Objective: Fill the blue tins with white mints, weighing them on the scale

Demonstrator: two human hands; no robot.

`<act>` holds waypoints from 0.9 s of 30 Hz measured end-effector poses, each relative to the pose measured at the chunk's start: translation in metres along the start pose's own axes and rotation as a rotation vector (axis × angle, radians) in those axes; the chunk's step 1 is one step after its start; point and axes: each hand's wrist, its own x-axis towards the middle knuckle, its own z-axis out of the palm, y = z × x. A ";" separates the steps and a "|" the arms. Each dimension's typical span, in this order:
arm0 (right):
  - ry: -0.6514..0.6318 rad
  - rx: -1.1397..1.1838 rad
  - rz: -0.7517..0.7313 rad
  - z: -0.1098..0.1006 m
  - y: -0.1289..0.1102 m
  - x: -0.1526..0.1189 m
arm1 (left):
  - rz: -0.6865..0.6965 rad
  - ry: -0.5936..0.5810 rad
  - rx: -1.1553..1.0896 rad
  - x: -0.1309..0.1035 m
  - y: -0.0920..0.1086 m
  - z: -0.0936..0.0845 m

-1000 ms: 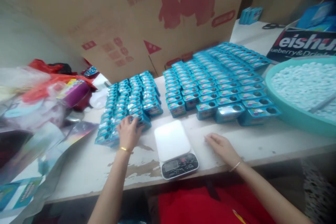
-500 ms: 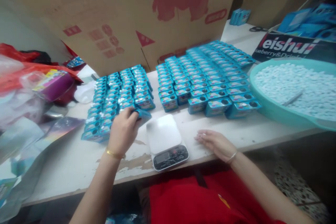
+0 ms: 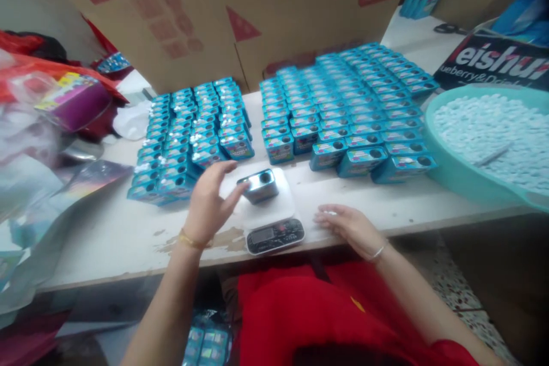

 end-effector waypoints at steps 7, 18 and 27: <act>-0.024 -0.285 -0.116 0.010 -0.012 -0.005 | -0.508 0.070 -0.115 -0.100 -0.044 0.032; -0.138 -0.877 -0.830 0.089 -0.091 -0.004 | -0.355 0.079 0.102 -0.144 -0.046 0.065; -0.199 -1.225 -0.830 0.132 -0.098 0.017 | -0.345 0.125 0.055 -0.146 -0.046 0.065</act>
